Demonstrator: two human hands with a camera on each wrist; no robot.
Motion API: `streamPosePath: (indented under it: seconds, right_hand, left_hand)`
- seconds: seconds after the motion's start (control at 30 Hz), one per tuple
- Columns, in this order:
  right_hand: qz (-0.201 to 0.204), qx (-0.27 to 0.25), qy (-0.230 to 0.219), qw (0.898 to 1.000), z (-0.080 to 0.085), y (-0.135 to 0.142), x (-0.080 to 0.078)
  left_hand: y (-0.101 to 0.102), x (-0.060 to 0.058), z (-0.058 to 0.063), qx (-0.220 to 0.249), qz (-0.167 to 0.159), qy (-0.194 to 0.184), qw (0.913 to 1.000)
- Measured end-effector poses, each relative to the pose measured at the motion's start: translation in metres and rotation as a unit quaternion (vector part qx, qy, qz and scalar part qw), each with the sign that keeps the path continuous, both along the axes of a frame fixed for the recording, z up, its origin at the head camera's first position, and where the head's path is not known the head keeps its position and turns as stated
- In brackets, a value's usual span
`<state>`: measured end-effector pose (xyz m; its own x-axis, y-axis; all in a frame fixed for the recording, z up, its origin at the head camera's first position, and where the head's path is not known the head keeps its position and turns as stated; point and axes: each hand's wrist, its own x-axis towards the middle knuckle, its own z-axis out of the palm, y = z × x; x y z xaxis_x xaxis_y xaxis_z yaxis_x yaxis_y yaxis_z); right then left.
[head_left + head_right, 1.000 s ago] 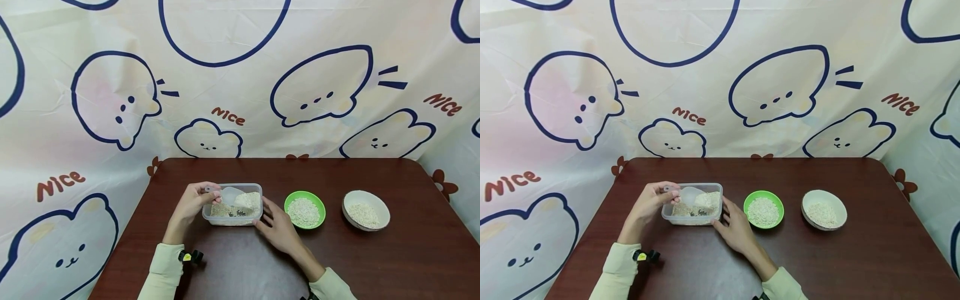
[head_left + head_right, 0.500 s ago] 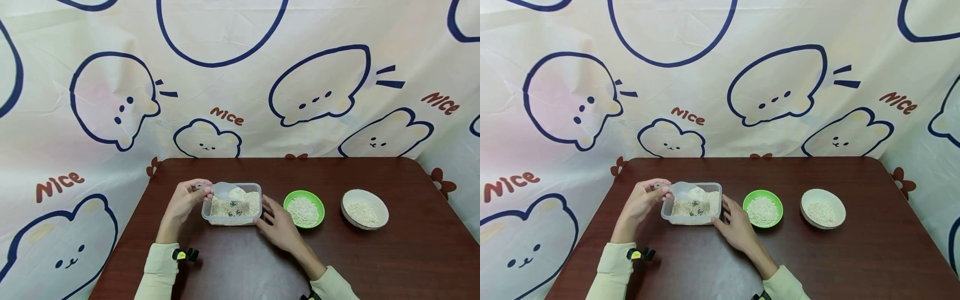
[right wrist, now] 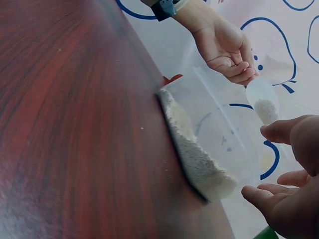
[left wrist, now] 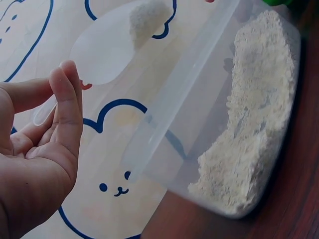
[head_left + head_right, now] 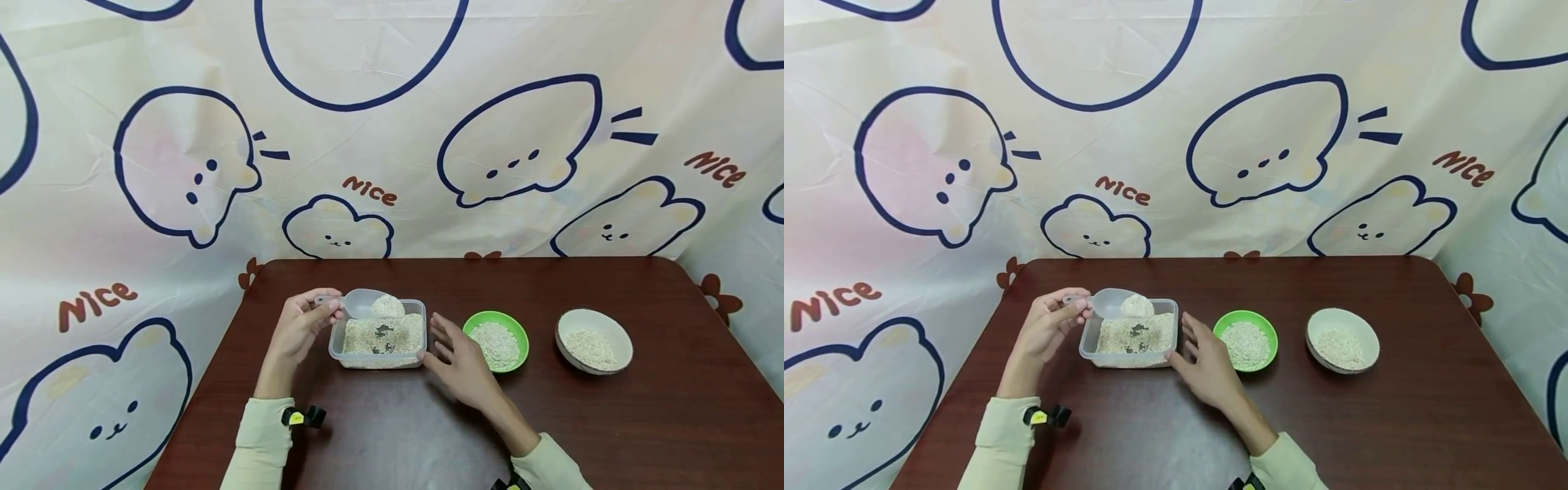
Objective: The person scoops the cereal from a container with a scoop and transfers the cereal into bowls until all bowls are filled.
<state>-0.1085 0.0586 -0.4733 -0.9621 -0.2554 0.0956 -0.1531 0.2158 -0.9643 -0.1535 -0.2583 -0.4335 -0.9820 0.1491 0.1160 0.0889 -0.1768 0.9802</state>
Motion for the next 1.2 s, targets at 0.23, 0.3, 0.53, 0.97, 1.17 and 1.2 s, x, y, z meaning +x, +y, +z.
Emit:
streamPosePath:
  seconds: [0.23,0.3,0.53,0.97,1.17,1.2]
  right_hand:
    - [0.0,0.008,0.002,1.0,0.007,0.011,-0.003]
    - [0.0,0.017,0.01,1.0,0.009,0.016,-0.004]
    - [-0.016,0.052,0.035,0.998,0.015,0.044,-0.005]
    - [-0.061,0.097,0.047,0.992,0.019,0.1,0.0]
    - [-0.084,0.105,0.059,0.989,0.021,0.126,0.006]
    - [-0.088,0.104,0.063,0.989,0.021,0.131,0.006]
  left_hand:
    - [0.016,-0.001,0.004,0.02,0.012,0.011,0.9997]
    - [0.022,-0.002,0.005,0.023,0.012,0.009,0.9996]
    - [0.05,-0.006,0.01,0.046,0.006,0.004,0.9989]
    - [0.106,-0.013,0.012,0.048,-0.008,-0.013,0.9987]
    - [0.135,-0.016,0.012,0.049,-0.025,-0.021,0.9983]
    - [0.14,-0.016,0.012,0.047,-0.028,-0.022,0.9982]
